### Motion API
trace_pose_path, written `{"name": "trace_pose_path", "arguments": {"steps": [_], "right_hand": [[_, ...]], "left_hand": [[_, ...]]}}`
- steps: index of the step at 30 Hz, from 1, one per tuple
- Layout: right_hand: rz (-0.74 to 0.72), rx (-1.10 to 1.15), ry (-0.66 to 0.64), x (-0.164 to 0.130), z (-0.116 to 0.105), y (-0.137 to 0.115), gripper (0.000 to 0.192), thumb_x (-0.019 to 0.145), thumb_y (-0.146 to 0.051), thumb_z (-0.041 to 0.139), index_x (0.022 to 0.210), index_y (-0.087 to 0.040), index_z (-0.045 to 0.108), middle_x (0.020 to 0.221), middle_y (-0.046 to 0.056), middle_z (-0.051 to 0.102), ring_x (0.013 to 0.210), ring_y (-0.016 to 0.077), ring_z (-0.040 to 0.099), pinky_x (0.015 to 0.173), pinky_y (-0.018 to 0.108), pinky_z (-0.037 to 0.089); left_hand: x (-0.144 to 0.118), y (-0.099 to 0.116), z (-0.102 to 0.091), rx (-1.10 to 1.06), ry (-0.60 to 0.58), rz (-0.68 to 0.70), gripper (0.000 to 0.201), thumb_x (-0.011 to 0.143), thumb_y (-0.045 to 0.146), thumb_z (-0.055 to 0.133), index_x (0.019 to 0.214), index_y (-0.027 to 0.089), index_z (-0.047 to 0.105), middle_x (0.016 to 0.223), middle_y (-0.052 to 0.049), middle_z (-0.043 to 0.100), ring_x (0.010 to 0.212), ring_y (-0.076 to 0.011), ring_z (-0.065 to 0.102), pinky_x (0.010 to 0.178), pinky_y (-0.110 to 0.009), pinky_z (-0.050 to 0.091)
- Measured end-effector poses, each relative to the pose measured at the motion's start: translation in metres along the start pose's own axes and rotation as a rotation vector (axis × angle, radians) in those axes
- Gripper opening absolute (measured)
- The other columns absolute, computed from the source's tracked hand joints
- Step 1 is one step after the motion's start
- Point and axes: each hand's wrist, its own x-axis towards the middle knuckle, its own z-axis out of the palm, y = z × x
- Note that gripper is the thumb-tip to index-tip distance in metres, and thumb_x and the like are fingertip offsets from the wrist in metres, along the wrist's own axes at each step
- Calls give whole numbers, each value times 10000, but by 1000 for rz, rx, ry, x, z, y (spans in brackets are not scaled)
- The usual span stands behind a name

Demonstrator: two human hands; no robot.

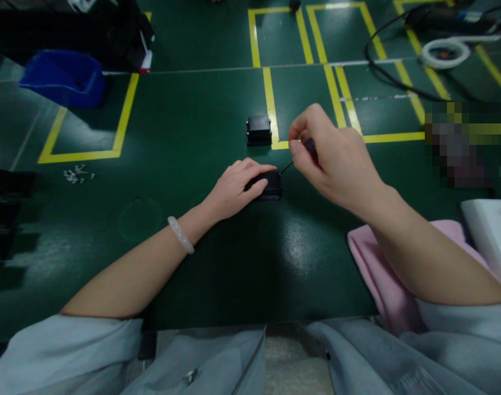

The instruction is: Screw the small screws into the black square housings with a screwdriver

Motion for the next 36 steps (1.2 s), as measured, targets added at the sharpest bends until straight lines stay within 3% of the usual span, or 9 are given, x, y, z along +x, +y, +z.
{"name": "trace_pose_path", "arguments": {"steps": [3,11,17,25,31,36], "right_hand": [[-5,-30,-6,-1,1,1,336,961,-456,304,1046,-204,510,801,37,653,672,178,617,599,298,374],[-7,19,-7,-3,1,0,272,949,-331,317,1095,-177,487,891,71,665,748,191,639,658,310,414],[-24,-36,-12,-4,2,1,359,956,-465,318,1050,-192,532,792,35,650,652,167,607,583,286,370],[-3,-27,18,-5,3,0,279,938,-334,354,1150,-196,474,914,68,662,684,175,604,616,303,390],[-46,-57,13,-6,4,3,370,965,-467,288,1030,-193,526,787,33,639,649,157,598,574,276,358],[-20,-54,40,-6,3,1,308,973,-372,288,1080,-185,507,833,51,657,663,157,608,588,284,367]], "left_hand": [[0,0,0,-4,-1,8,420,974,373,364,1326,228,542,1148,-62,598,1032,-215,511,908,-355,389],[0,0,0,-5,4,13,415,978,370,365,1321,218,542,1132,-64,594,1021,-212,515,897,-348,393],[0,0,0,0,4,17,417,975,364,359,1320,217,541,1128,-65,593,1030,-213,513,916,-353,387],[-1,1,-1,-6,0,10,407,980,361,365,1317,219,545,1118,-60,587,1021,-208,510,903,-345,385],[0,0,0,-7,2,15,413,978,367,361,1323,223,536,1139,-61,589,1026,-212,509,908,-349,383],[-1,1,-1,5,-7,10,418,981,363,356,1332,220,532,1135,-65,593,1025,-212,511,901,-347,387]]}}
